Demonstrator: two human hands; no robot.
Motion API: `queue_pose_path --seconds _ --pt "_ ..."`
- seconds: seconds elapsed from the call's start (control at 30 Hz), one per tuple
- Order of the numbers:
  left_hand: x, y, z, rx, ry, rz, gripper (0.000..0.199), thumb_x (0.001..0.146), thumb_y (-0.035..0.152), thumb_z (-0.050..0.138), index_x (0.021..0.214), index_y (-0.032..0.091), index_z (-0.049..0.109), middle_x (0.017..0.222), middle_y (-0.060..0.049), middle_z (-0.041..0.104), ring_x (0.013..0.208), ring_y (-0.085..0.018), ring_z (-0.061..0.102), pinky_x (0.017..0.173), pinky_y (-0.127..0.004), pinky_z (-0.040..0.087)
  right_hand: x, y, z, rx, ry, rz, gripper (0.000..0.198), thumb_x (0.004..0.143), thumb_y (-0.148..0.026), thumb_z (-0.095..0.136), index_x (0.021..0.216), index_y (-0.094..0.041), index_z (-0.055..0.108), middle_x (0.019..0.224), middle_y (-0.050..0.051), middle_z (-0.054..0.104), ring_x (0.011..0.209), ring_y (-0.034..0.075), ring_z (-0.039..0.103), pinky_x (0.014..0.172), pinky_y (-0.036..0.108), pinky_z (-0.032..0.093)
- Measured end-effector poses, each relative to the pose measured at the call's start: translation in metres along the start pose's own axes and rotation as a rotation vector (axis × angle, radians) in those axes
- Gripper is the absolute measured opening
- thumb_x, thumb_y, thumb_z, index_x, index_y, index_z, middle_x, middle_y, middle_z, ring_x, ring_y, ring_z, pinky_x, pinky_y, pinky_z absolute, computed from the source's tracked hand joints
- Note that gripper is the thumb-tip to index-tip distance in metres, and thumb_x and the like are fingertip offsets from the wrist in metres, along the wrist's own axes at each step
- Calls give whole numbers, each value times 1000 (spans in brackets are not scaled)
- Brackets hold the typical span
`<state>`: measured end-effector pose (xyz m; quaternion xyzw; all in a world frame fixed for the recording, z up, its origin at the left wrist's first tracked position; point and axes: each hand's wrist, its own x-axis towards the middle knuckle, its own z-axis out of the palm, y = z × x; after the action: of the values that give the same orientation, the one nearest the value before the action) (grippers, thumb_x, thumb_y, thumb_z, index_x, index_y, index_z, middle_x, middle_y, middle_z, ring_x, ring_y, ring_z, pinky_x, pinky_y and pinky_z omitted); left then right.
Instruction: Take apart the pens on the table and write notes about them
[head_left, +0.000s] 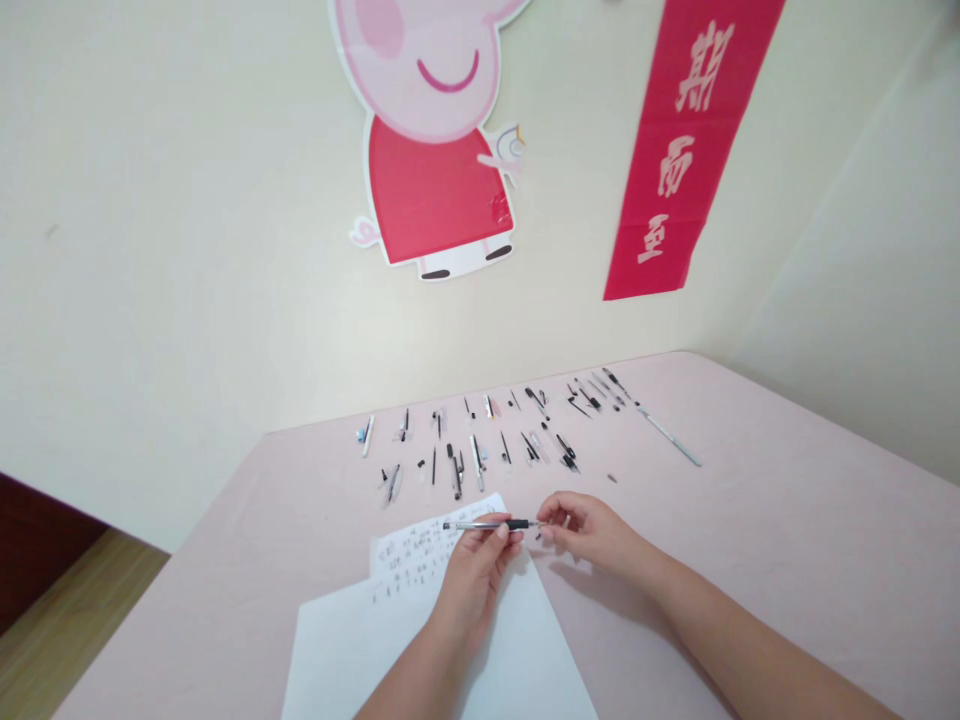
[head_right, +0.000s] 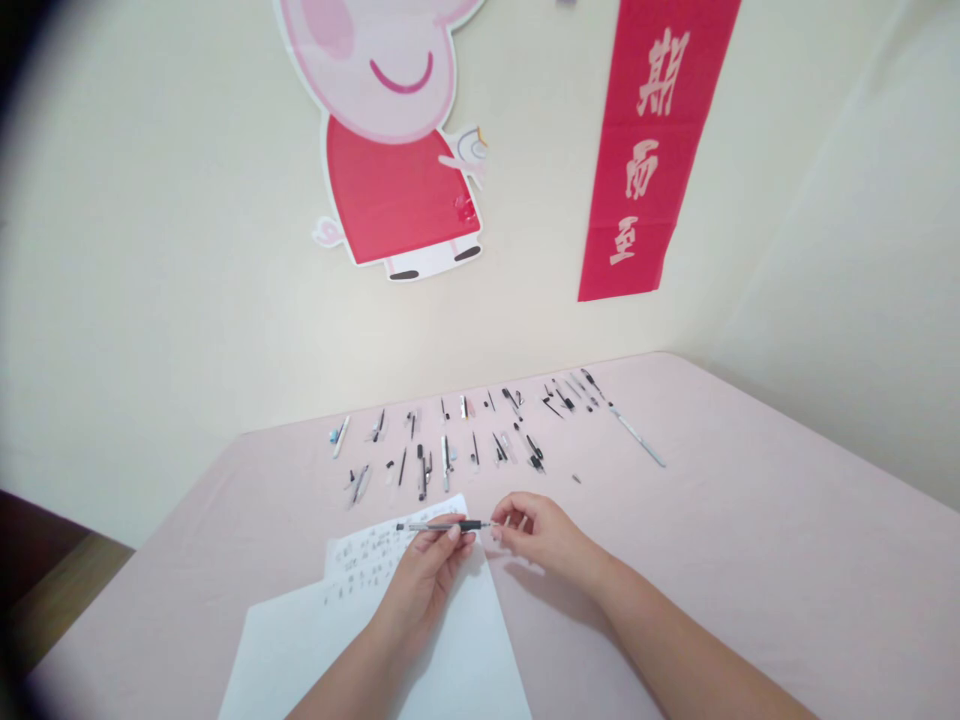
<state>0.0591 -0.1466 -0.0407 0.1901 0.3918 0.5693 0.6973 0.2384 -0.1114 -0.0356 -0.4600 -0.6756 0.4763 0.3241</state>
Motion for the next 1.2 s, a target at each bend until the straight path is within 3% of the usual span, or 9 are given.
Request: queue_pose_path --seconds 0.1,0.23,0.33,0.43,0.63,0.87,1.1,1.2 --pt "1 1 0 -40 18 -10 20 66 13 76 83 11 66 77 -6 69 69 -13 66 66 -20 54 2 1 -13 -65 47 -10 23 75 -38 58 85 -16 60 69 2 60 56 12 51 50 23 40" --pt "2 2 2 -93 56 -23 12 70 8 72 80 10 65 74 -5 68 66 -12 66 64 -19 55 5 8 -41 -351 246 7 20 79 -34 49 79 -17 61 70 3 60 62 15 53 57 26 40" --pt "2 3 2 -117 67 -26 8 72 6 69 78 10 65 73 -5 68 66 -12 66 62 -18 55 5 17 -62 -639 419 93 17 79 -28 46 75 -19 60 71 3 61 64 16 53 57 27 35" --pt "3 3 3 -127 73 -28 8 72 6 69 77 10 64 73 -5 68 66 -12 66 62 -18 55 4 29 -77 -823 492 182 13 79 -26 48 77 -19 59 76 5 62 66 17 53 56 27 32" --pt "2 3 3 -135 75 -32 10 71 6 70 78 10 64 72 -5 68 65 -12 66 62 -18 55 4 44 -85 -902 435 220 10 77 -23 51 80 -16 59 81 7 61 71 18 54 61 27 33" --pt "2 3 3 -134 68 -30 8 73 6 68 78 11 64 73 -5 67 66 -12 66 62 -19 55 4 37 -82 -888 392 208 12 80 -17 46 75 -17 57 80 7 60 71 19 55 62 28 33" --pt "2 2 2 -107 78 -19 8 74 6 67 80 11 64 75 -5 67 68 -12 66 63 -19 55 2 10 -60 -792 395 25 15 84 -22 42 83 -19 56 75 4 59 65 17 52 60 27 34" --pt "2 2 1 -87 70 -11 9 74 7 68 81 11 65 75 -4 67 68 -12 66 64 -19 55 0 -1 -43 -662 288 -108 12 82 -21 45 83 -20 57 75 2 58 64 15 50 61 27 36"
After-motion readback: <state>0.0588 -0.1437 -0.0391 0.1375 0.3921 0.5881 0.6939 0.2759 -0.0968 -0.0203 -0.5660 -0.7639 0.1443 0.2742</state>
